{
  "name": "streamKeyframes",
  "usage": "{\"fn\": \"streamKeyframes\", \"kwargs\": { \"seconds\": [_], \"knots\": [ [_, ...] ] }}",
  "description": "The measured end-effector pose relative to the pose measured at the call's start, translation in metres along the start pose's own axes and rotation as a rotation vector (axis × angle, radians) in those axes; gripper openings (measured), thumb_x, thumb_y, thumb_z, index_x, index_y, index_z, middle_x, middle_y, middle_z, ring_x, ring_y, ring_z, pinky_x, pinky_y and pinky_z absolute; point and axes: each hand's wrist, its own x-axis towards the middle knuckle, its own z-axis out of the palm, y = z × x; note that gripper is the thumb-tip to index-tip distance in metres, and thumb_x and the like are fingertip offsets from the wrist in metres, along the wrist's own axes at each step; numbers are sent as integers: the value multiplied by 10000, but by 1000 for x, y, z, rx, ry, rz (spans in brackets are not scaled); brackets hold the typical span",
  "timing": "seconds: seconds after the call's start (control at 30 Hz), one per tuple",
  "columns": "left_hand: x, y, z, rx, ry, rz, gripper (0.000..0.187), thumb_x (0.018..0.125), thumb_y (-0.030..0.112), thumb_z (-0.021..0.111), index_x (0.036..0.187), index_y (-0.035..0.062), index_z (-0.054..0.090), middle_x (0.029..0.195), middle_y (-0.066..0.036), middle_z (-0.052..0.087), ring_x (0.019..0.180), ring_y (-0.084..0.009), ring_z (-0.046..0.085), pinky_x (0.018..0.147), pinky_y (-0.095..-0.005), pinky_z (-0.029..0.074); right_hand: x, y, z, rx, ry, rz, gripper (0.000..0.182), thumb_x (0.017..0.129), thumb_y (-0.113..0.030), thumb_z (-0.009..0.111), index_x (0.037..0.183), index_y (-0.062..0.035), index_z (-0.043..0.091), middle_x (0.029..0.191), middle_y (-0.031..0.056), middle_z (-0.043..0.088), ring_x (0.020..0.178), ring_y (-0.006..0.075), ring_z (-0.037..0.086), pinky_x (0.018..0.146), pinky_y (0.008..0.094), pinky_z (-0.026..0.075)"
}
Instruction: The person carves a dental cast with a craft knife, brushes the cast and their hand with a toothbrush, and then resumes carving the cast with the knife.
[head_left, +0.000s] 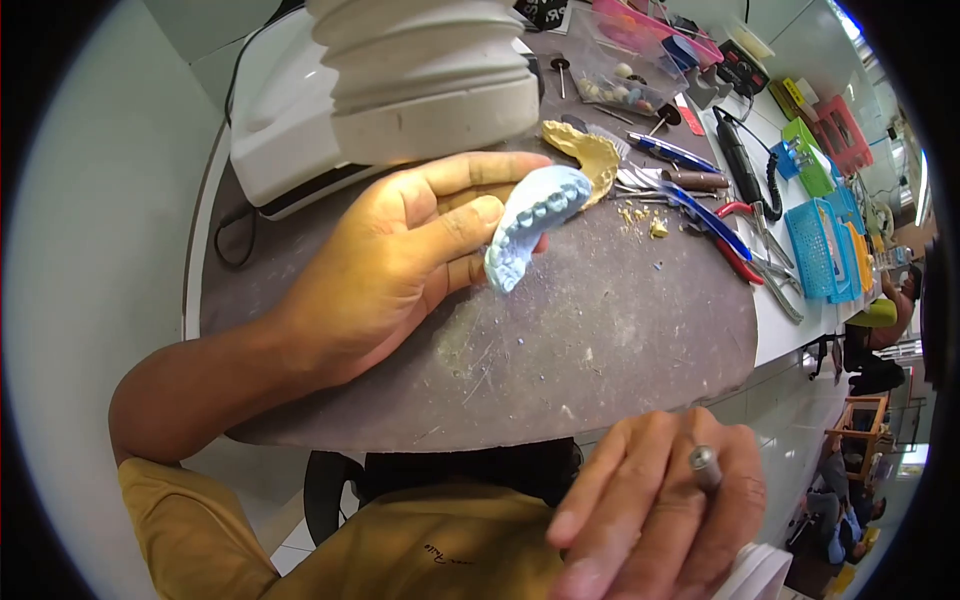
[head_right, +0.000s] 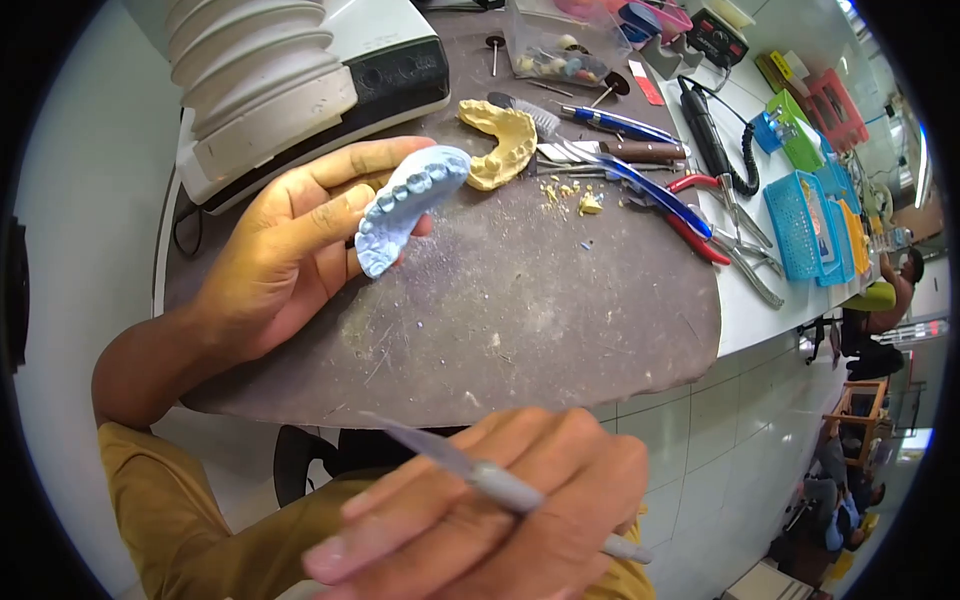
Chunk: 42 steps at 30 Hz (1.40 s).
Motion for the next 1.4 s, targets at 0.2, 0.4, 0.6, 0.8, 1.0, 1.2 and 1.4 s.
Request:
{"fn": "streamKeyframes", "kwargs": {
  "seconds": [0.2, 0.4, 0.6, 0.8, 1.0, 1.2, 1.4],
  "knots": [
    [-1, 1, 1, 42, 46, 30, 528, 993, 200, 572, 1440, -28, 407, 1322, -97, 573, 1095, -144, 614, 913, -262, 516, 33, 40, 99, -171, 1103, -136, 391, 1059, -312, 427, 1081, 64, 534, 700, 129, 636, 681, 292, 700, 640, 349, 634],
    [-1, -1, -3, 74, 49, 31, 531, 996, 230, 570, 1436, -23, 415, 1315, -93, 573, 1092, -135, 607, 918, -276, 515, 8, 10, 28, -330, 585, -240, 484, 1026, -400, 400, 1117, 47, 561, 787, 169, 624, 695, 277, 629, 700, 432, 546],
    [-5, 0, 4, 43, -68, -39, 519, 1012, 250, 544, 1434, -26, 420, 1314, -123, 573, 1101, -180, 618, 930, -303, 517, -22, 3, 6, -1249, 789, -14, 682, 1025, -606, 247, 1216, -1, 497, 749, 52, 533, 667, 151, 548, 660, 343, 493],
    [-11, 2, 11, 234, -119, -103, 555, 996, 248, 573, 1448, -24, 404, 1292, -136, 585, 1113, -194, 622, 955, -334, 519, -21, 14, 15, -1301, 898, -16, 358, 834, -251, 746, 1012, -26, 531, 815, 109, 591, 704, 147, 570, 658, 266, 462],
    [-11, 0, 11, 226, -124, -86, 572, 990, 270, 586, 1445, -26, 407, 1280, -126, 587, 1117, -187, 617, 948, -328, 517, -33, 8, 11, -1376, 662, 42, 297, 690, 10, 821, 878, -21, 594, 674, 121, 658, 543, 187, 641, 443, 255, 473],
    [-11, 0, 11, 248, -131, -64, 563, 985, 253, 593, 1432, -39, 417, 1333, -134, 550, 1191, -169, 551, 992, -324, 470, -35, 13, 11, -1352, 681, 46, 300, 702, 8, 830, 881, -47, 596, 684, 116, 678, 532, 189, 651, 455, 262, 481],
    [-11, -1, 13, 252, -122, -56, 567, 973, 233, 612, 1422, -53, 419, 1349, -139, 538, 1226, -175, 526, 1034, -332, 432, -35, 14, 11, -1363, 679, 74, 310, 694, 14, 833, 885, -58, 600, 684, 111, 676, 530, 186, 649, 455, 258, 477]
  ]
}}
